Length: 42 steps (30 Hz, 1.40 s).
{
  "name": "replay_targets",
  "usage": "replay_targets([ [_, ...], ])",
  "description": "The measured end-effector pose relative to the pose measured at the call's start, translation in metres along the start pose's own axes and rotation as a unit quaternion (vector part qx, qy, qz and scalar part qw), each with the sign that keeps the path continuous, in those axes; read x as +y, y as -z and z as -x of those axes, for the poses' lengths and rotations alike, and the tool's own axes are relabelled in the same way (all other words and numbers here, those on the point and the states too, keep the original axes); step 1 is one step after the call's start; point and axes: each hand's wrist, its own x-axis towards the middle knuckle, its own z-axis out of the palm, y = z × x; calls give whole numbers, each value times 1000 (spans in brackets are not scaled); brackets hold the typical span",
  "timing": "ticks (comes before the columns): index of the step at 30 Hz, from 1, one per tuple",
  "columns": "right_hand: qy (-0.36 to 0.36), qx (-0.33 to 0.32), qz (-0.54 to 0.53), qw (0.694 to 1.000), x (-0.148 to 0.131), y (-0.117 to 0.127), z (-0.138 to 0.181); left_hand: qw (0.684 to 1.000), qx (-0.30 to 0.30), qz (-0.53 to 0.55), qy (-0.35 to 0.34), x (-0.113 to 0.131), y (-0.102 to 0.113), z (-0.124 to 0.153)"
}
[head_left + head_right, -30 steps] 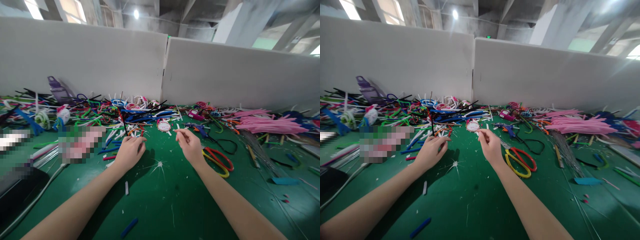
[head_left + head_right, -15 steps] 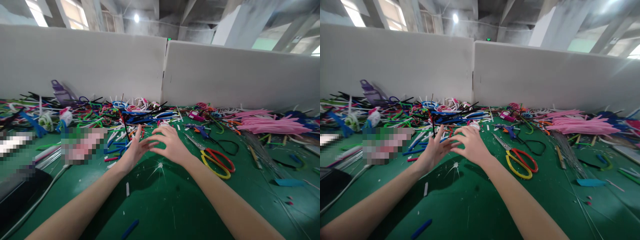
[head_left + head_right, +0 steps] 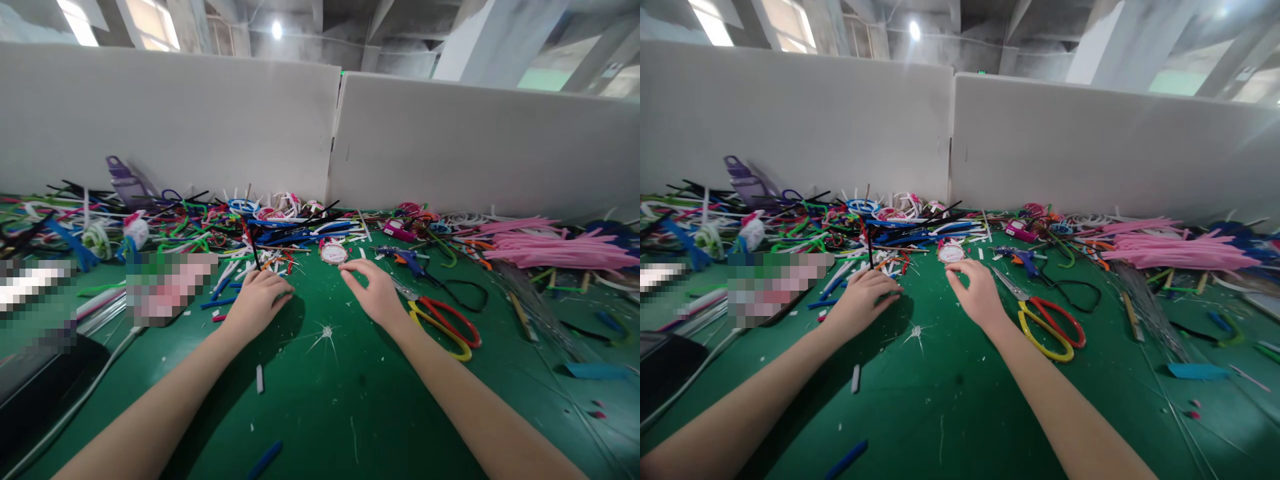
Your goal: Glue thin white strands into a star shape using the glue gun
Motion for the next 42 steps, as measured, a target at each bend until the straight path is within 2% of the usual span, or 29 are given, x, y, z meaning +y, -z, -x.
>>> replay_targets([
  [3, -23, 15, 42, 999, 19, 13, 16, 995, -69, -39, -57, 0, 0, 1],
  [7, -35, 25, 59, 997, 34, 26, 33, 989, -119, -4, -88, 1, 1, 1],
  [13, -27, 34, 70, 997, 34, 31, 39, 990, -119, -6, -76, -2, 2, 0],
  [17, 7, 24, 87, 996, 34, 29, 40, 992, -83, -74, -60, -5, -2, 0],
  [23, 20, 30, 119, 992, 39, 29, 41, 976, 36, -209, 57, -13, -2, 1],
  [26, 25, 27, 131, 991, 40, 29, 42, 965, 92, -232, 80, -8, 3, 3],
  [30, 37, 29, 151, 987, 39, 29, 42, 965, 152, -205, 66, 5, 5, 2],
  [34, 60, 30, 153, 986, 34, 29, 42, 978, 144, -146, 38, 14, 2, 0],
  [38, 99, 28, 144, 984, 26, 27, 43, 985, 158, -72, -22, 21, 6, 1],
  [42, 139, 31, 137, 980, 14, 26, 46, 978, 176, -47, -106, 28, 14, 6],
])
